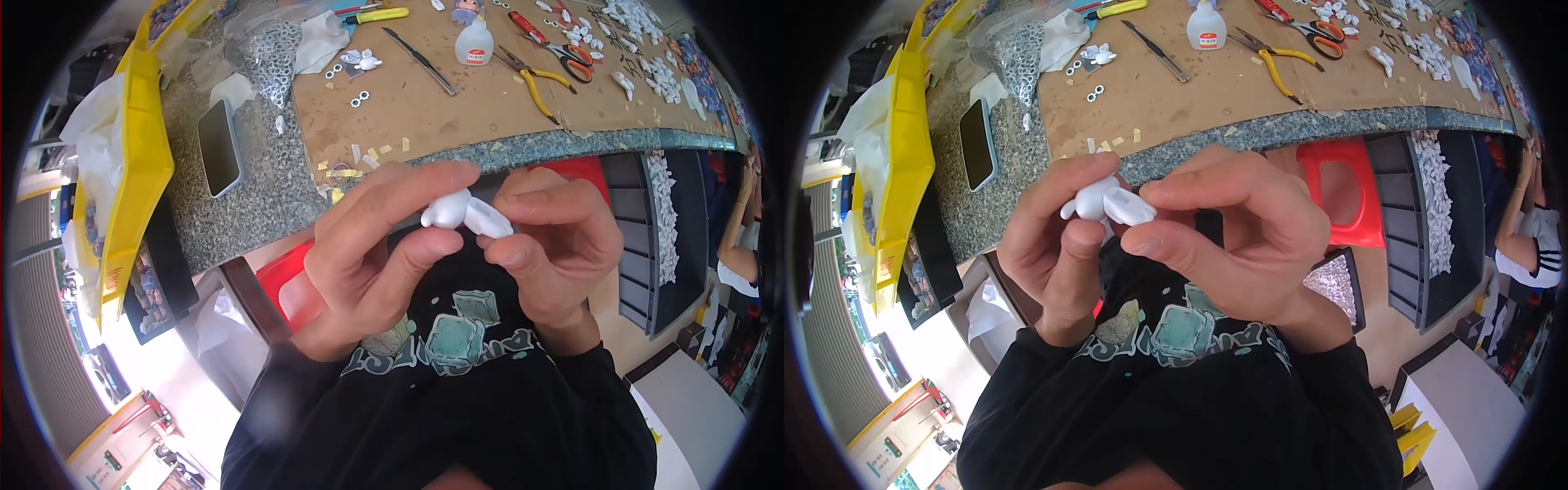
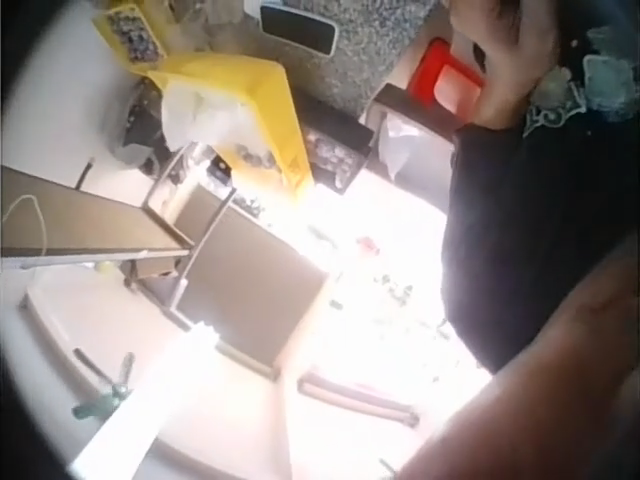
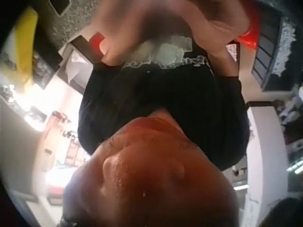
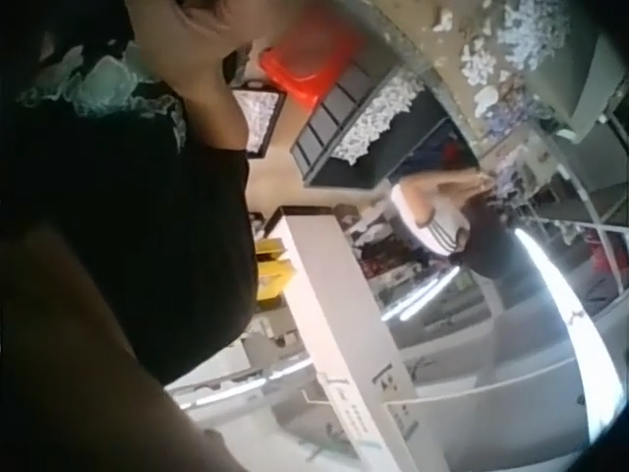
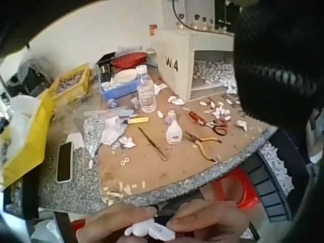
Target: Assembling small plastic toy figures by gluing parts together at a workbench.
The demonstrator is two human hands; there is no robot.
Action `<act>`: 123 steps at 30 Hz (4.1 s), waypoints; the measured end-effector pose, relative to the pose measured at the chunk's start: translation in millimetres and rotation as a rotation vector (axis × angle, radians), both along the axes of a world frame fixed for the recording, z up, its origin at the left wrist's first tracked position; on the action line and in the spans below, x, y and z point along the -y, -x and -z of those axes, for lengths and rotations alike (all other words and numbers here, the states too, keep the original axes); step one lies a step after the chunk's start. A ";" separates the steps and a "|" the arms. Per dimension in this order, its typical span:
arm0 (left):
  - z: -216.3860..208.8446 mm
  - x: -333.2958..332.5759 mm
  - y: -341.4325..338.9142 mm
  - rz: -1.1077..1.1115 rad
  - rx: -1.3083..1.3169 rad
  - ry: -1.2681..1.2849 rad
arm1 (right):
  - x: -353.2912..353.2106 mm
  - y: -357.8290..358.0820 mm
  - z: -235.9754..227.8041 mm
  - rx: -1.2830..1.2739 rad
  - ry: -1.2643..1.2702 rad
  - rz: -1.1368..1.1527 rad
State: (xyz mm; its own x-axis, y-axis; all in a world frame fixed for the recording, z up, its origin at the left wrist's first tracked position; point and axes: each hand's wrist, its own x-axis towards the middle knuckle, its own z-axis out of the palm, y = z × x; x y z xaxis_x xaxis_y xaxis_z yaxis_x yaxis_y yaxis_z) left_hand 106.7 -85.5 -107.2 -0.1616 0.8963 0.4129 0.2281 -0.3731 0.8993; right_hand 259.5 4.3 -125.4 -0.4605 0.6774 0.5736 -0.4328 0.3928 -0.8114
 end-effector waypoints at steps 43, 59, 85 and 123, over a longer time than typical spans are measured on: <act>22.8 -2.0 -28.1 -0.102 0.426 0.096 | 18.4 1.5 -2.4 -0.087 0.533 -0.035; 41.6 -20.9 -19.5 -0.197 -0.256 -0.198 | -20.7 -20.2 6.3 0.497 -0.009 -0.058; 65.5 -30.9 -30.6 -0.044 0.840 0.528 | -161.6 -47.3 39.9 1.359 -0.699 0.397; 46.8 -65.7 1.9 -0.054 0.588 0.505 | -79.8 -34.2 -11.8 1.029 -0.278 -0.357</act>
